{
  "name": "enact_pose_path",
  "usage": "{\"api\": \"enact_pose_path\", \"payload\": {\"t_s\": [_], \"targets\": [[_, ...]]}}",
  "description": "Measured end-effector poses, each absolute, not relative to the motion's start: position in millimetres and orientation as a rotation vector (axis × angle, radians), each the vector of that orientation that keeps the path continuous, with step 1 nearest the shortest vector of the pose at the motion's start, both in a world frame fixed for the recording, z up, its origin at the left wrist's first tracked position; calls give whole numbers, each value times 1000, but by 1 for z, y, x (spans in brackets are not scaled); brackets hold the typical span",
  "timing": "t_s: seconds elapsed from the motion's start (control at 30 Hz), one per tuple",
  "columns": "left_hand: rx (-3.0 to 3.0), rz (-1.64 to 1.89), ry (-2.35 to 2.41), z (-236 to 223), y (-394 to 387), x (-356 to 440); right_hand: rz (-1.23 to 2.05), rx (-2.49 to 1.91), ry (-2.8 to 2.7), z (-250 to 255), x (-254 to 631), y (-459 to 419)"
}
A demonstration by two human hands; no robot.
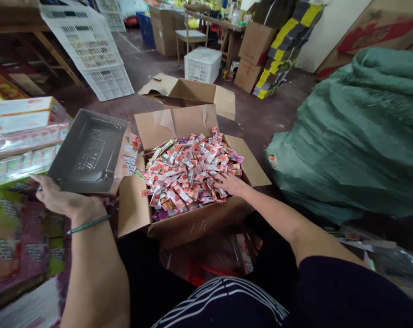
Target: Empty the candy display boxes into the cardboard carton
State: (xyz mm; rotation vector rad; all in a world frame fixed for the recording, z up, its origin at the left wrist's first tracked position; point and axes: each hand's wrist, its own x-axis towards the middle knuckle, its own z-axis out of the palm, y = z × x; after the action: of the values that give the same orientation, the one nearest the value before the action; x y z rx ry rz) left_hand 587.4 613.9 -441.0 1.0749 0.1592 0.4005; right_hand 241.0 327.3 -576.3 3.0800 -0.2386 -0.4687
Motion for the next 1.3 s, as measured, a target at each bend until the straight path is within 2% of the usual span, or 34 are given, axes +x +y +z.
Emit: {"api": "enact_pose_path", "payload": {"t_s": [0.1, 0.23, 0.37, 0.57, 0.77, 0.9, 1.03, 1.17, 1.3], "targets": [[1062, 356, 162, -441, 614, 588, -518, 3088, -305, -562, 235, 321], [1014, 360, 111, -453, 614, 603, -682, 3181, -686, -550, 245, 344], [1028, 351, 57, -462, 610, 609, -518, 3166, -922, -572, 262, 376], [1020, 395, 6, -474, 629, 619, -494, 3040, -560, -594, 262, 351], [1031, 453, 39, -474, 652, 628, -533, 3135, -366, -543, 266, 355], [971, 358, 40, -462, 646, 609, -238, 3196, -367, -509, 327, 391], [957, 360, 135, -450, 642, 593, 45, 3204, -458, -501, 426, 428], [957, 347, 203, -439, 640, 584, 179, 3260, -290, -525, 511, 470], [950, 312, 235, -437, 638, 585, 14, 3277, -139, -569, 534, 502]]}}
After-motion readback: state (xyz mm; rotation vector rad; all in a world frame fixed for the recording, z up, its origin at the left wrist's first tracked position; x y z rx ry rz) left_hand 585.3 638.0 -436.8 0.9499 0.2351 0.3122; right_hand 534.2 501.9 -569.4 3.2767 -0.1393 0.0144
